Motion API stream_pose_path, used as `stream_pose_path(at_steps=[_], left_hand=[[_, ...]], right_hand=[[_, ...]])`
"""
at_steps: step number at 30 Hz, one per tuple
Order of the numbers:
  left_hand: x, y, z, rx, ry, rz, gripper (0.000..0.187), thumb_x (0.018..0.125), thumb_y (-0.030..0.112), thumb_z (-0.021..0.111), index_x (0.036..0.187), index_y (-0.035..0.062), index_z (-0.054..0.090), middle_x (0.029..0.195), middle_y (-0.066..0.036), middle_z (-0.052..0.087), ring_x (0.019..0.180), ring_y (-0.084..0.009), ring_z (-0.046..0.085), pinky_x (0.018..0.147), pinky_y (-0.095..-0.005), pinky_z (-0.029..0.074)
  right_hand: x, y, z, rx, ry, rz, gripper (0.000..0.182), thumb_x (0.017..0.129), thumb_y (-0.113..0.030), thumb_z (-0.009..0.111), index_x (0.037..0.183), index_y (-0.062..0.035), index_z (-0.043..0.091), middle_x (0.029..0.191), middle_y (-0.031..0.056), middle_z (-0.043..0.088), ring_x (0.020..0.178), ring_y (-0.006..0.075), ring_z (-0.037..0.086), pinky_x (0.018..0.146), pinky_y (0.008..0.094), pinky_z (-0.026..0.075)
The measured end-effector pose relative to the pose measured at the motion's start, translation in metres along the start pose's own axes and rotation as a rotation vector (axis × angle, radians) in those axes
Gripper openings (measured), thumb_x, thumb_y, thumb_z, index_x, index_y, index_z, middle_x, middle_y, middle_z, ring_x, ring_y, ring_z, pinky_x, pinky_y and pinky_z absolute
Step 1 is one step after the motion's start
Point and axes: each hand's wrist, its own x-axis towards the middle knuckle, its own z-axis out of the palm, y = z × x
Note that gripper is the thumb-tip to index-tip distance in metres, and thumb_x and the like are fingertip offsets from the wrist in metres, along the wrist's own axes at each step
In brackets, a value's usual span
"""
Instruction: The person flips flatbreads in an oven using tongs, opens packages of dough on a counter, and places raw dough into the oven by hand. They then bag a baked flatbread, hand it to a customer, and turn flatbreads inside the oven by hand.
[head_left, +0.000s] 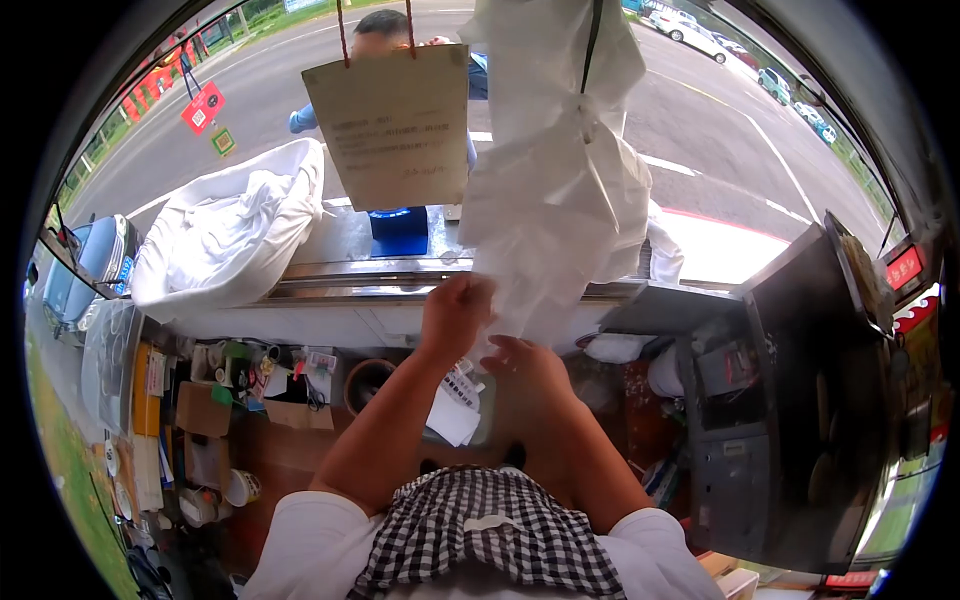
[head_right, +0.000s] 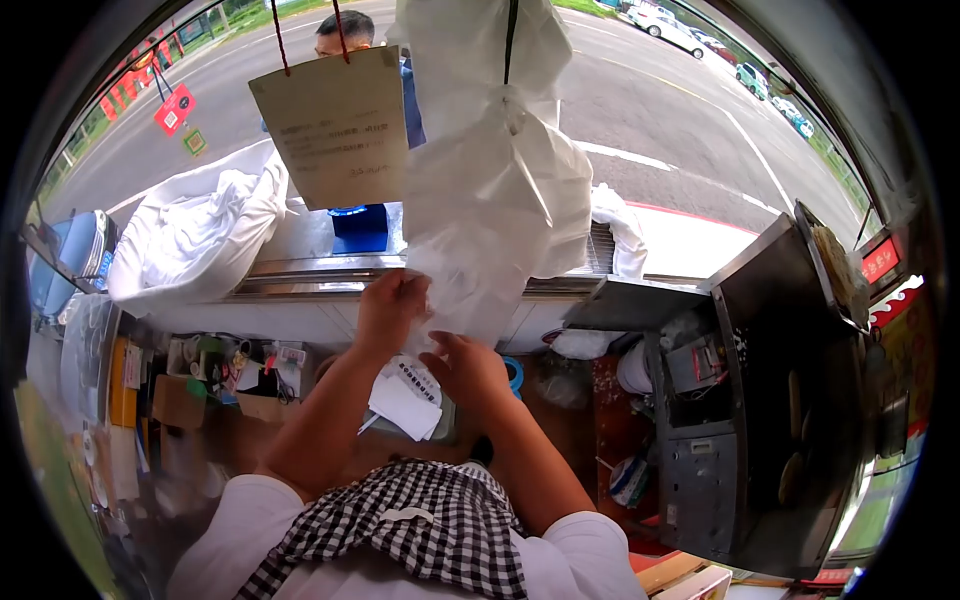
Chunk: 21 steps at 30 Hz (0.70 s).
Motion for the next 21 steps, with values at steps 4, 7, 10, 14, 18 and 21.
stream_pose_path(at_steps=[4,7,10,14,18,21], left_hand=[[-0.018,0.003,-0.038,0.001,0.044,-0.034,0.013,0.096,0.012,0.060,0.101,0.0032,0.068,0.076,0.000,0.060,0.060,-0.0051,0.051,0.052,-0.0239,0.045],[-0.036,0.001,-0.076,-0.064,-0.070,-0.056,0.017,0.097,0.006,0.057,0.110,0.0030,0.069,0.081,0.001,0.061,0.064,-0.0042,0.052,0.052,-0.0225,0.044],[-0.051,-0.002,-0.110,-0.073,-0.219,-0.014,0.020,0.098,0.002,0.055,0.113,0.0027,0.069,0.083,0.001,0.064,0.070,-0.0042,0.054,0.058,-0.0204,0.044],[-0.079,0.025,-0.143,-0.144,-0.300,-0.149,0.017,0.096,0.005,0.059,0.108,0.0025,0.071,0.087,-0.001,0.069,0.076,-0.0067,0.061,0.066,-0.0231,0.049],[-0.091,0.033,-0.174,-0.074,-0.273,-0.153,0.018,0.098,0.010,0.060,0.112,0.0015,0.069,0.086,-0.001,0.067,0.075,-0.0060,0.058,0.066,-0.0232,0.047],[-0.096,0.026,-0.197,0.146,-0.072,-0.077,0.023,0.094,0.015,0.066,0.112,0.0009,0.069,0.087,-0.002,0.067,0.071,-0.0090,0.058,0.067,-0.0259,0.048]], right_hand=[[-0.018,-0.016,-0.024,0.285,0.002,0.000,0.037,0.085,-0.020,0.075,0.119,-0.0071,0.067,0.099,0.0105,0.071,0.085,0.0238,0.069,0.075,0.0350,0.055],[-0.013,-0.018,-0.034,0.355,0.224,-0.115,0.040,0.082,-0.011,0.077,0.120,-0.0054,0.066,0.098,0.0094,0.071,0.084,0.0206,0.068,0.075,0.0314,0.055],[0.008,-0.017,-0.034,0.372,0.237,-0.118,0.046,0.084,-0.014,0.076,0.127,-0.0060,0.061,0.113,0.0114,0.068,0.096,0.0220,0.066,0.084,0.0330,0.053],[0.030,-0.006,-0.006,0.598,-0.117,-0.067,0.055,0.090,-0.021,0.071,0.139,-0.0062,0.052,0.132,0.0110,0.061,0.114,0.0198,0.060,0.098,0.0342,0.048],[0.033,-0.029,0.018,0.751,-0.391,0.085,0.033,0.093,-0.019,0.068,0.121,-0.0003,0.064,0.110,0.0075,0.069,0.100,0.0118,0.061,0.090,0.0271,0.049],[0.033,-0.056,0.025,0.624,-0.408,0.107,0.020,0.093,-0.016,0.067,0.103,0.0010,0.070,0.091,0.0045,0.071,0.087,0.0100,0.063,0.081,0.0251,0.049]])
